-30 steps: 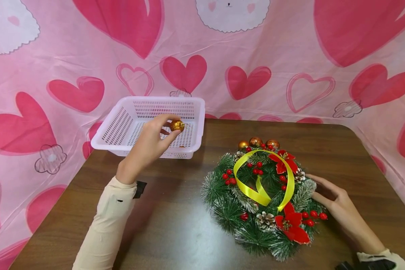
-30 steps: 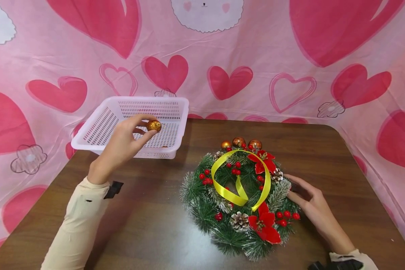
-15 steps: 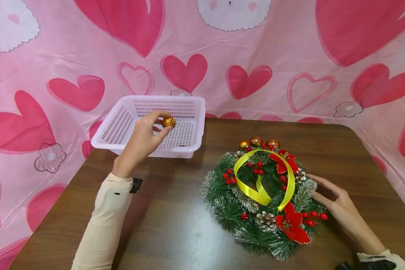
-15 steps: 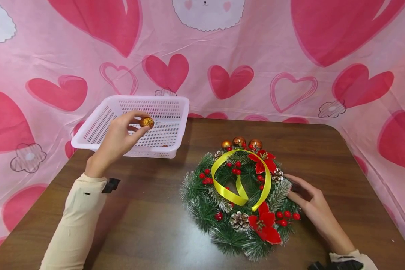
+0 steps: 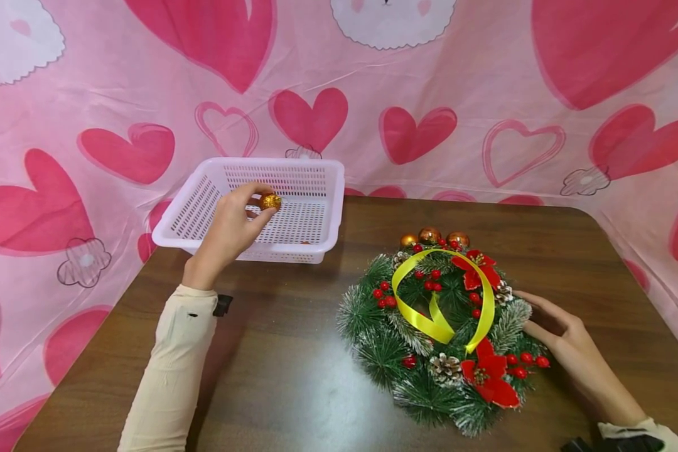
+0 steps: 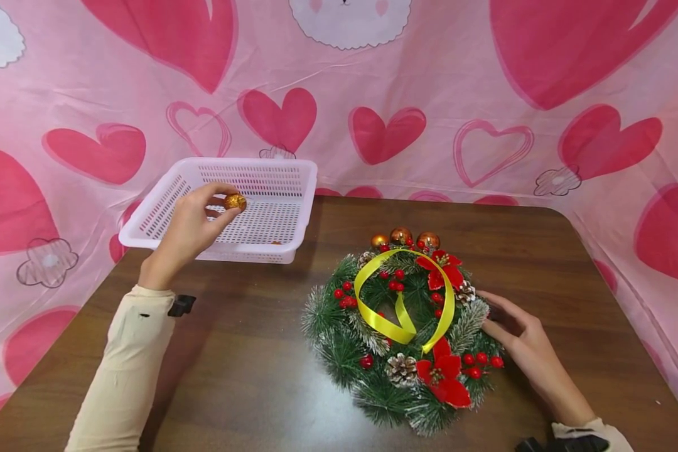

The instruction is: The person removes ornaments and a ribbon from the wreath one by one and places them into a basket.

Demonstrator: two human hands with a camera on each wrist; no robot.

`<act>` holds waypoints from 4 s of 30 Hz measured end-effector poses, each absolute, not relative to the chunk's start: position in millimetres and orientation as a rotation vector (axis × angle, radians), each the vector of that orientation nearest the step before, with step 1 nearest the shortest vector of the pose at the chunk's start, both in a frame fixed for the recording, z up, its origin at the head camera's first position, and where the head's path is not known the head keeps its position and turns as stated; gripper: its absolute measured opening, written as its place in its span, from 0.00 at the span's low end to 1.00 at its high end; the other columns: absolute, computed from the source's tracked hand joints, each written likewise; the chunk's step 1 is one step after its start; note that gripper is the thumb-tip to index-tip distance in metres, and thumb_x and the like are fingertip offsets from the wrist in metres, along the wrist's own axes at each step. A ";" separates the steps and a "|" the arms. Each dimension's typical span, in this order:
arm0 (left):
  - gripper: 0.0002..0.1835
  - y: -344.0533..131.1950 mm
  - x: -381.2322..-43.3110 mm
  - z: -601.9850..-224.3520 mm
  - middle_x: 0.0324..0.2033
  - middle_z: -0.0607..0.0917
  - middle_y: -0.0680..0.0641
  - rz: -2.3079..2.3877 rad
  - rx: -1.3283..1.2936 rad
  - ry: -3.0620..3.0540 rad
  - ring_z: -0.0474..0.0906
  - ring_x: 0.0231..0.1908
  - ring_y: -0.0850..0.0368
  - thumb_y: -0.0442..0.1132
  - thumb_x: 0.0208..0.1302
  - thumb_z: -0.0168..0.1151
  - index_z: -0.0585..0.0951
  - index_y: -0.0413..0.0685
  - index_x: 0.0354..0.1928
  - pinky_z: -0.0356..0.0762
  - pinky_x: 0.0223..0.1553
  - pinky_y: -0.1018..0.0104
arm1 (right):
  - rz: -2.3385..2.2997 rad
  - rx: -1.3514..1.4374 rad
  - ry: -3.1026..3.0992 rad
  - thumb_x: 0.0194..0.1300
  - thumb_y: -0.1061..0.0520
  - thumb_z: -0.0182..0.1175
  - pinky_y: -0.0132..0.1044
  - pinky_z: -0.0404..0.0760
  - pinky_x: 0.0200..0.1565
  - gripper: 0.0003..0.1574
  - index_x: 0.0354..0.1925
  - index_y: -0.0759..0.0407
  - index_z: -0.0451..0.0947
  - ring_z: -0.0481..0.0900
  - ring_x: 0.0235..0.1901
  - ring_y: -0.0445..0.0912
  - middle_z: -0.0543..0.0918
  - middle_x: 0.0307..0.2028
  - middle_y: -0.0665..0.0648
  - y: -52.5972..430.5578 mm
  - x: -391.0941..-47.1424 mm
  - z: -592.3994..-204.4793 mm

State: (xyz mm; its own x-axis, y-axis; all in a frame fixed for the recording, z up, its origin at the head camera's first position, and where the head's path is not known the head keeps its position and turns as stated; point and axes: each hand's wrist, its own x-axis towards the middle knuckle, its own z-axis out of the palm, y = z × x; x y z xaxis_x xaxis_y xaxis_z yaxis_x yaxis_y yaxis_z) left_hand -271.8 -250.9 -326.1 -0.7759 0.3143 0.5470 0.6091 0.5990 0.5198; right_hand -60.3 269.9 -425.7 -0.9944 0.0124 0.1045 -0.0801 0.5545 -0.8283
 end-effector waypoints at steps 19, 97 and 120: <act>0.16 -255.2 -278.4 -334.2 0.45 0.85 0.37 -0.990 -0.808 -2.659 0.85 0.41 0.43 0.31 0.62 0.68 0.79 0.33 0.50 0.84 0.44 0.48 | 1.450 0.076 -2.670 0.73 0.60 0.56 0.15 0.68 0.49 0.31 0.72 0.51 0.67 0.66 0.58 0.23 0.71 0.67 0.45 269.1 -59.9 -424.5; 0.14 -152.2 -232.6 -341.9 0.45 0.84 0.43 -0.945 -1.249 -2.359 0.81 0.41 0.50 0.31 0.66 0.63 0.79 0.38 0.52 0.81 0.43 0.60 | 1.368 0.066 -2.686 0.73 0.58 0.58 0.16 0.68 0.48 0.29 0.70 0.55 0.69 0.67 0.56 0.22 0.73 0.62 0.35 273.4 -57.6 -416.8; 0.15 -111.7 -253.9 -346.3 0.46 0.83 0.43 -0.955 -1.349 -2.395 0.84 0.45 0.51 0.31 0.66 0.63 0.79 0.37 0.53 0.81 0.48 0.64 | 1.430 0.052 -2.670 0.73 0.58 0.57 0.16 0.69 0.50 0.29 0.70 0.55 0.69 0.68 0.58 0.24 0.73 0.64 0.41 264.0 -58.4 -420.7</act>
